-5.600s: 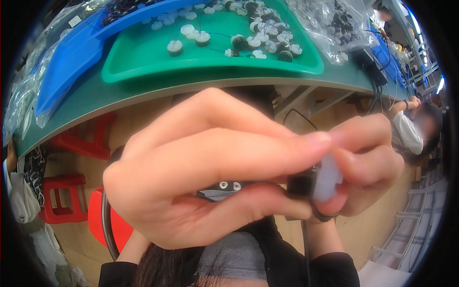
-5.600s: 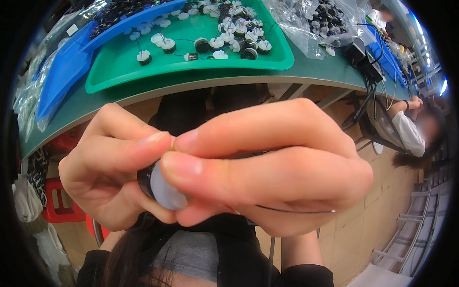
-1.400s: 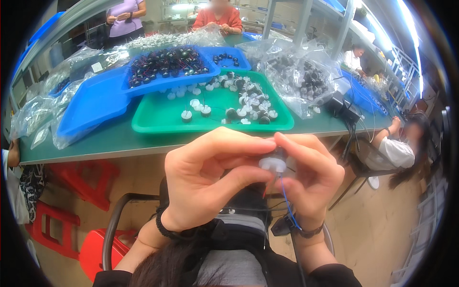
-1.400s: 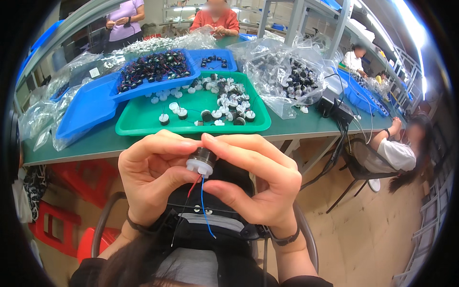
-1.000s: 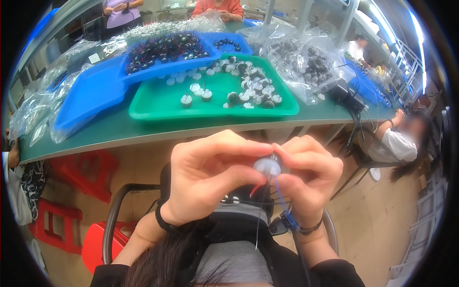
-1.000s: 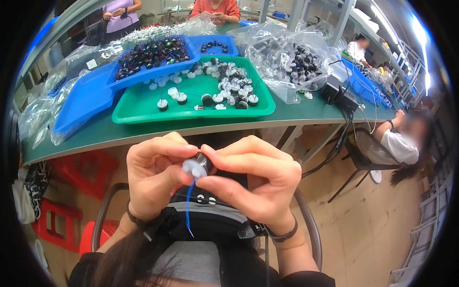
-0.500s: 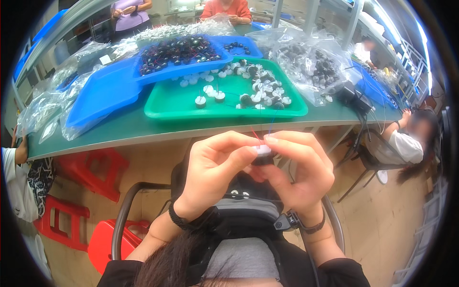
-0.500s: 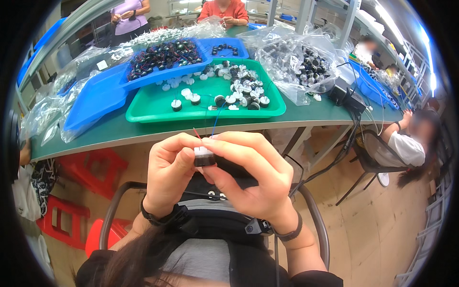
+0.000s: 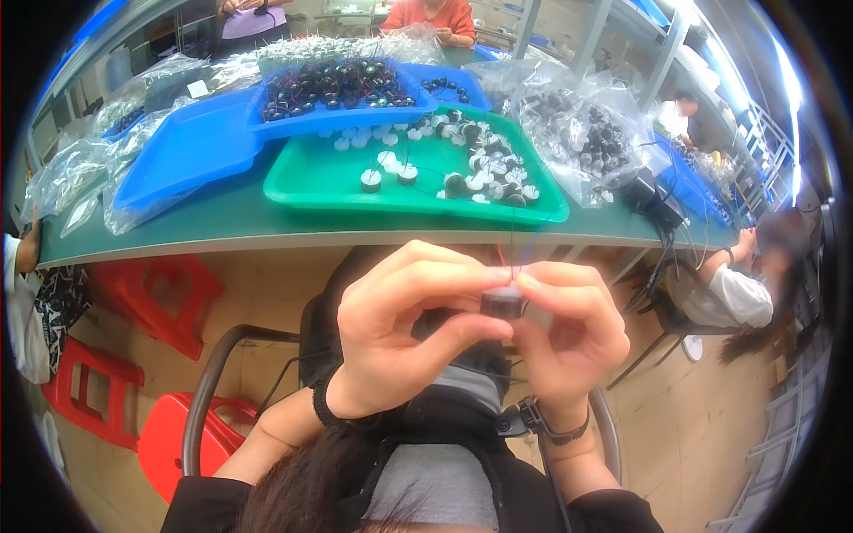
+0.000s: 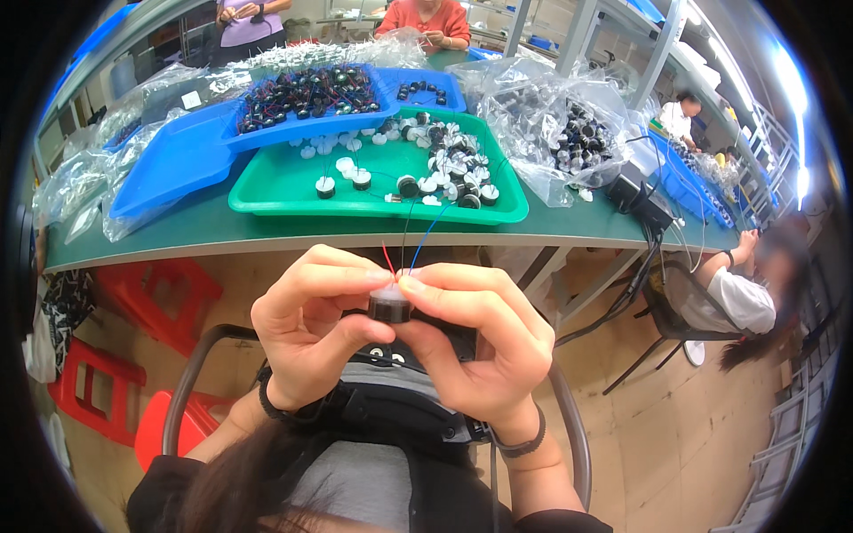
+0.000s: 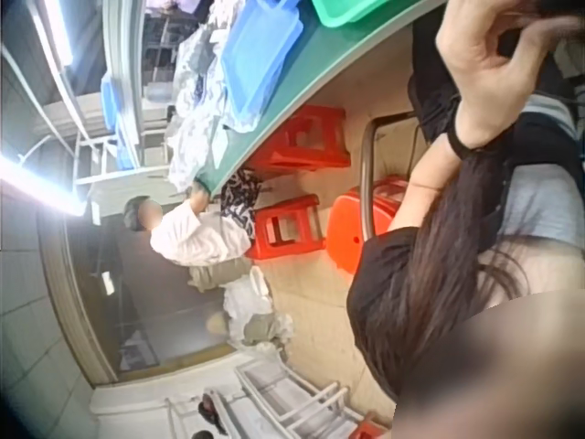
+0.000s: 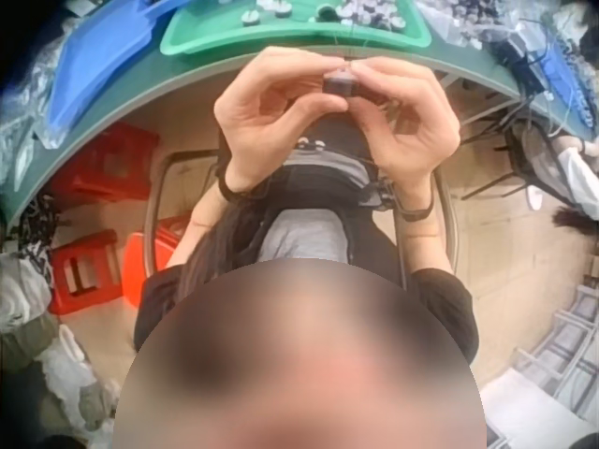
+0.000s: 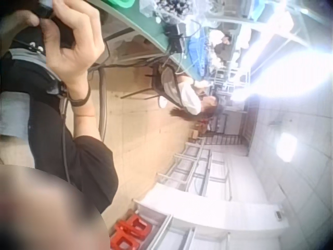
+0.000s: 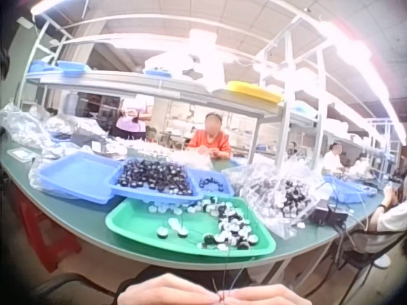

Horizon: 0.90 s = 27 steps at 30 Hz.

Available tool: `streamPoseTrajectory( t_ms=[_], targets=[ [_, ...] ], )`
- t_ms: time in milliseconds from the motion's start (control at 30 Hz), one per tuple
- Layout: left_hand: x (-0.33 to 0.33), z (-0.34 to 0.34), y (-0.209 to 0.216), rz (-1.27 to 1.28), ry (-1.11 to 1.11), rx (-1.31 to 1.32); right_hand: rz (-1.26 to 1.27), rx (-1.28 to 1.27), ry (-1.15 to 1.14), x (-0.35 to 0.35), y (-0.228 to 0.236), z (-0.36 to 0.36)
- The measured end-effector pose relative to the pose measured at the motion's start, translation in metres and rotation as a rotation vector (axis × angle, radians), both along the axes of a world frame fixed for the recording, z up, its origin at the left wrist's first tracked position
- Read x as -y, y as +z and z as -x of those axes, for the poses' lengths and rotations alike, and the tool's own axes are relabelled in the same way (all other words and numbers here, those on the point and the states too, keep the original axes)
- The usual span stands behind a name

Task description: Manually assemble plastic caps and wiring to small electronic indicator or sensor components at a factory workbench.

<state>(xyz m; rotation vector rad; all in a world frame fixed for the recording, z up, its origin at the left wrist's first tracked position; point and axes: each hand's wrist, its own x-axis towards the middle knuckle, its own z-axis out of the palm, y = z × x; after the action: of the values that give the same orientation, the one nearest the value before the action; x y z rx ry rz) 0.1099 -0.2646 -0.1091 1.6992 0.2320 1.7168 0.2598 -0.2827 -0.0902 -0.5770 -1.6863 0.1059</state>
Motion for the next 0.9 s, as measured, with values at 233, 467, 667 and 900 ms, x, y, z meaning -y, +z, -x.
streamPoseTrajectory(
  t_ms=[233,467,667,900],
  targets=[
    [-0.002,0.002,0.002,0.036,-0.267,-0.114,-0.028,-0.015,0.177,-0.005,-0.002,-0.007],
    [0.001,-0.002,-0.007,0.061,-0.206,-0.025,-0.059,0.064,0.118,-0.006,-0.003,-0.008],
    [-0.013,0.003,-0.009,0.123,-0.156,-0.003,0.054,0.116,0.003,-0.009,0.005,-0.003],
    [-0.026,0.029,0.015,0.190,0.164,-0.130,-0.260,-0.062,-0.143,-0.051,0.047,-0.015]
  ],
)
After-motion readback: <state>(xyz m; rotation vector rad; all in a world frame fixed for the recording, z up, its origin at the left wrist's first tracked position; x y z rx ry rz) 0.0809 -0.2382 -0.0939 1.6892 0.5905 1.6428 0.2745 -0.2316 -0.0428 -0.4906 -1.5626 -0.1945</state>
